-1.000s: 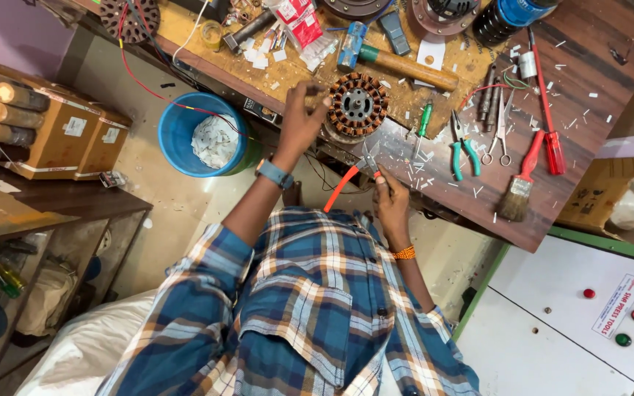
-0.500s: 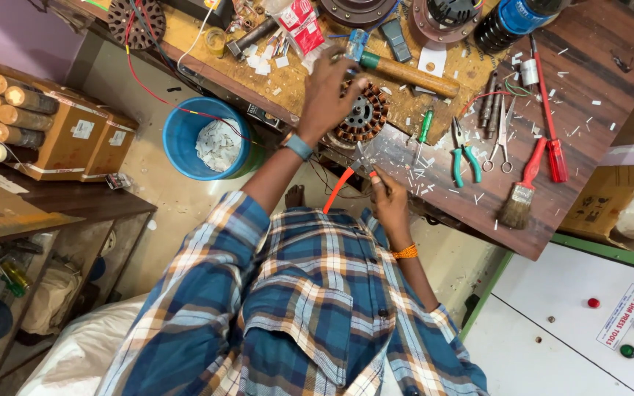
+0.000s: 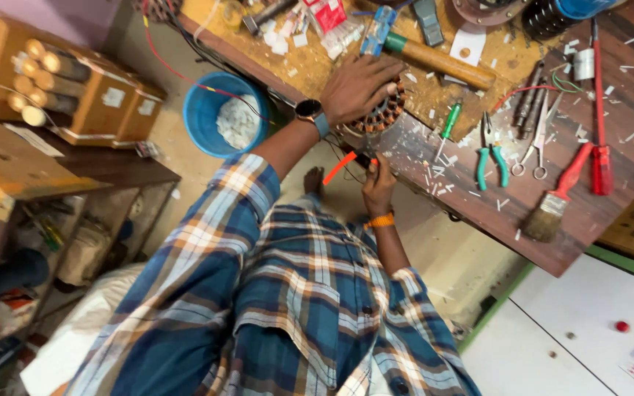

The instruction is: The person uses pliers to cut and adjust wires on a circular stator component on a workbench. They repeatedly trim wire ends and reposition the stator while working in a cluttered workshop environment.

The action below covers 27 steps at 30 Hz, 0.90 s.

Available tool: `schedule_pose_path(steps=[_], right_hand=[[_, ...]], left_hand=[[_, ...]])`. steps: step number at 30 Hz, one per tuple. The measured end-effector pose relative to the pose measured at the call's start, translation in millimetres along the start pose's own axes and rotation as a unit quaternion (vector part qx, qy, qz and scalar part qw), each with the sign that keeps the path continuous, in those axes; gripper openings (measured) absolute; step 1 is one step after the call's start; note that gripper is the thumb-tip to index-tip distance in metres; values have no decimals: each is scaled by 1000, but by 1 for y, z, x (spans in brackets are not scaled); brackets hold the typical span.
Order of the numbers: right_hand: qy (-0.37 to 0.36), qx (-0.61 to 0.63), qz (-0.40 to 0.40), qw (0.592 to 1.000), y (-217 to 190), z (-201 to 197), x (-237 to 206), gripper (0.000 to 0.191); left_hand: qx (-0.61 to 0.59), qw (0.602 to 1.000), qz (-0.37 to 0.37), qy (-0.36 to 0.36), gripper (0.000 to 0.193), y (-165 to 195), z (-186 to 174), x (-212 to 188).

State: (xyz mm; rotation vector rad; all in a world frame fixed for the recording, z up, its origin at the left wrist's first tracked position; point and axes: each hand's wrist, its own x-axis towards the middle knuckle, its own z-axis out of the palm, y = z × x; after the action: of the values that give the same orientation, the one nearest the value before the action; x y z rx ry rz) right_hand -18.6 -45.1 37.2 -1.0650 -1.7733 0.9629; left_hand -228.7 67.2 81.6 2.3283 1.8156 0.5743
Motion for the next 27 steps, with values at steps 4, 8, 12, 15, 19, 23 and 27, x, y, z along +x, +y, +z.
schedule_pose_path(steps=[4, 8, 12, 15, 19, 23, 27], right_hand=[[-53, 91, 136, 985, -18, -20, -5, 33], [-146, 47, 238, 959, -34, -50, 9, 31], [-148, 169, 346, 911, -37, -48, 22, 40], [-132, 254, 386, 877, -33, -45, 23, 44], [-154, 441, 388, 794, -24, -59, 16, 40], [-184, 388, 349, 833, -17, -60, 7, 47], [-117, 338, 340, 870, -14, -44, 4, 50]], left_hand=[[-14, 998, -26, -57, 54, 2, -7, 4], [61, 997, 21, -35, 52, 2, -5, 3], [0, 997, 34, -62, 55, -1, -9, 7], [30, 997, 31, 65, 57, 6, -23, -3], [-129, 940, -265, 173, 45, 41, -46, -74], [-169, 887, -403, -149, 28, 71, -66, -149], [-222, 935, -253, -115, 18, 112, -55, -168]])
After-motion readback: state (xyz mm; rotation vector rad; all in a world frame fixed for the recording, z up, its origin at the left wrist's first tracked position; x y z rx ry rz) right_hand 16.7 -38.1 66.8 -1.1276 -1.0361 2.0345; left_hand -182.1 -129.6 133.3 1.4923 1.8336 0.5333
